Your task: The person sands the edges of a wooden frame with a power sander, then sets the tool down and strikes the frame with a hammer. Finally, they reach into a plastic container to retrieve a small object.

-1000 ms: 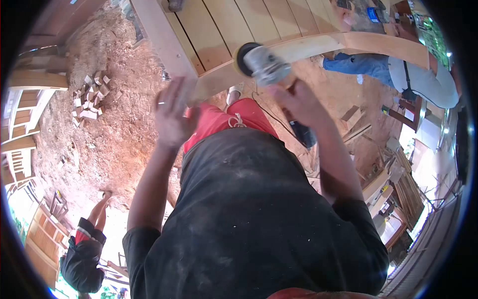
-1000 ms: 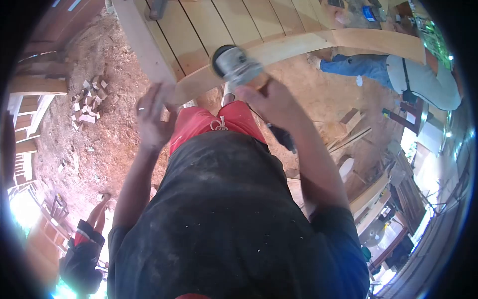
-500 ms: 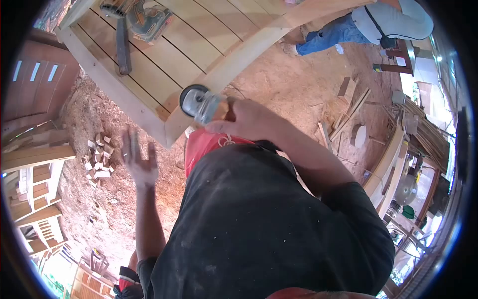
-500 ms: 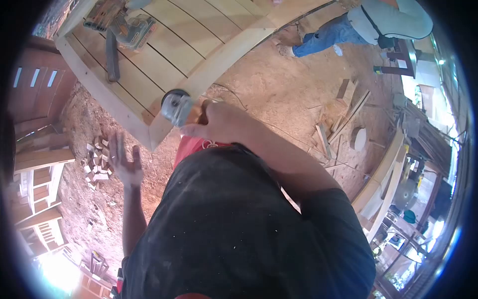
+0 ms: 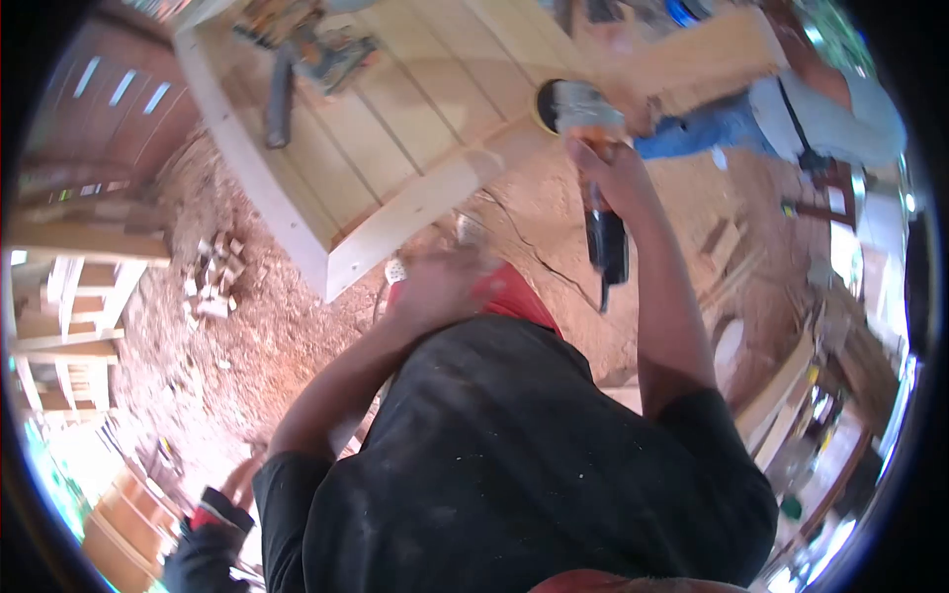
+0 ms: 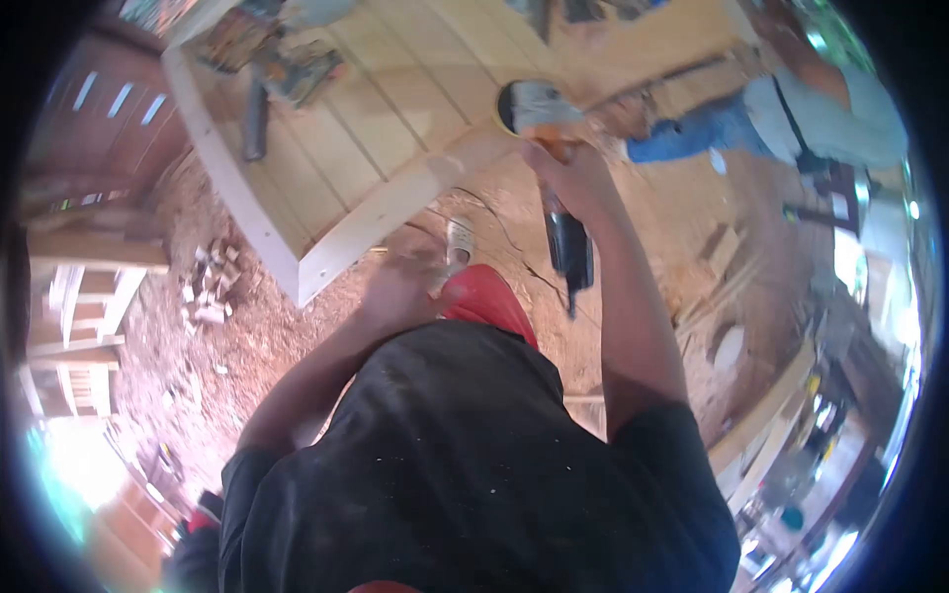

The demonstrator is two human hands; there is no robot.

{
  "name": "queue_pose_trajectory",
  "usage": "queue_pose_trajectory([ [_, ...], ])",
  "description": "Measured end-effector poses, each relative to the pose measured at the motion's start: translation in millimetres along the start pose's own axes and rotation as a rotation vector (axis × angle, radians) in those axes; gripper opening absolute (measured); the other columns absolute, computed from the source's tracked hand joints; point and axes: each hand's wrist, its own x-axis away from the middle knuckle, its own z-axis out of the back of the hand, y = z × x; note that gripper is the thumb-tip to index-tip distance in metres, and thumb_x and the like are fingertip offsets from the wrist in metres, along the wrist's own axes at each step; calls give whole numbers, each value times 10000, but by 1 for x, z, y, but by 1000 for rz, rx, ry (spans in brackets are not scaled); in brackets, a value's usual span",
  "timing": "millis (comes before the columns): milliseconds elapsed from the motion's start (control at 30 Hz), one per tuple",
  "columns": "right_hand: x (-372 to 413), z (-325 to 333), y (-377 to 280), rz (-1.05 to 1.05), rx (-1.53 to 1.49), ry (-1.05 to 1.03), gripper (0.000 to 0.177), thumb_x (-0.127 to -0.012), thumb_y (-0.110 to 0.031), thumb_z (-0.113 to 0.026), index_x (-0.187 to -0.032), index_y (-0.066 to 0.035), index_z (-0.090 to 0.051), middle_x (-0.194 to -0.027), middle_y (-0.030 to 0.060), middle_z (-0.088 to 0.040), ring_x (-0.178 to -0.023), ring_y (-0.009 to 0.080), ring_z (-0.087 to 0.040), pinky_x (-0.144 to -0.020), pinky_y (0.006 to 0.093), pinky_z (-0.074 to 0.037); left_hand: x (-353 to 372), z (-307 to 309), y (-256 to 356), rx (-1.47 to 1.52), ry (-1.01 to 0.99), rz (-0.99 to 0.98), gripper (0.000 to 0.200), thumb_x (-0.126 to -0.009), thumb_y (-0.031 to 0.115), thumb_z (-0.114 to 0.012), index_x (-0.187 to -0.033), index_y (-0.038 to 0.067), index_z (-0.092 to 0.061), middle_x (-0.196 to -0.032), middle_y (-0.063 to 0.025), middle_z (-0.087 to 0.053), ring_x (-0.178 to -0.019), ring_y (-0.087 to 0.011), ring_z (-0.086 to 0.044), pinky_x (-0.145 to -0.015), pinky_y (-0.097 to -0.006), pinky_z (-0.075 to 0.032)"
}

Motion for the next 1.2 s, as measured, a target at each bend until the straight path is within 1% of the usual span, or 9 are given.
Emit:
queue_pose_trajectory([
  [100, 31, -30, -12, 112, -97, 19, 429, -836, -391, -837, -996, -20, -695, -789, 31, -661, -640, 128, -633, -571, 294, -509, -30, 5, 37, 796, -178, 169, 893, -869, 612, -736, -1471, -6, -503, -1224, -240, -706, -1192, -366, -664, -1132, -437, -432],
  [167, 43, -49, -12, 161, -135, 23, 366, -830, -299, -846, -1019, -21, -703, -819, 34, -676, -673, 116, -639, -605, 289, -510, -36, -8, 42, 1059, -472, 355, 785, -885, 611, -728, -1354, -3, -591, -1243, -144, -707, -1171, -252, -654, -1016, -360, -456],
  [267, 73, -85, -24, 239, -242, -37, 341, -847, -274, -823, -1027, -10, -703, -841, 31, -680, -711, 101, -641, -633, 284, -507, -12, 7, 52, 1406, -496, 337, 745, -864, 516, -804, -1296, -53, -593, -1167, -119, -704, -1123, -200, -634, -998, -340, -457],
  [500, 132, -177, -27, 333, -359, -118, 313, -886, -201, -778, -1111, -16, -664, -844, 31, -675, -692, 114, -647, -629, 279, -517, 101, 9, 17, 1586, -351, 351, 689, -847, 429, -842, -1311, -14, -590, -1158, -84, -674, -1076, -186, -633, -983, -328, -475],
  [600, 169, -213, -23, 253, -432, -60, 298, -875, -197, -782, -1084, -17, -668, -839, 38, -677, -687, 123, -650, -621, 287, -518, 165, 29, -6, 1524, -322, 261, 774, -880, 423, -814, -1414, -41, -500, -1323, -140, -602, -1261, -229, -550, -1086, -377, -422],
  [700, 203, -220, -16, 247, -448, 2, 294, -864, -200, -785, -1064, -17, -673, -843, 44, -679, -701, 125, -654, -621, 293, -517, 219, 57, -31, 201, 21, 186, 847, -857, 537, -778, -1476, 42, -480, -1549, -190, -458, -1395, -348, -497, -1147, -496, -374],
  [767, 229, -219, -10, 284, -458, 68, 266, -884, -194, -763, -1049, -22, -643, -798, 71, -676, -643, 153, -667, -584, 311, -540, 232, 46, -66, -171, 245, 42, 889, -850, 570, -750, -1539, 107, -432, -1616, -151, -389, -1479, -343, -395, -1182, -531, -318],
  [967, 284, -208, 23, 245, -481, 198, 294, -886, -211, -759, -1062, -11, -632, -807, 85, -681, -650, 161, -672, -586, 311, -541, 208, 74, -134, -467, 99, 2, 877, -897, 491, -702, -1608, 134, -334, -1695, -30, -257, -1554, -241, -271, -1237, -556, -250],
  [1200, 266, -200, 46, 191, -592, 267, 305, -901, -216, -739, -1083, -7, -612, -810, 98, -682, -655, 178, -676, -587, 315, -542, 167, 89, -163, -654, 97, 87, 940, -797, 376, -801, -1589, 134, -356, -1714, -55, -203, -1573, -236, -235, -1244, -553, -229],
])
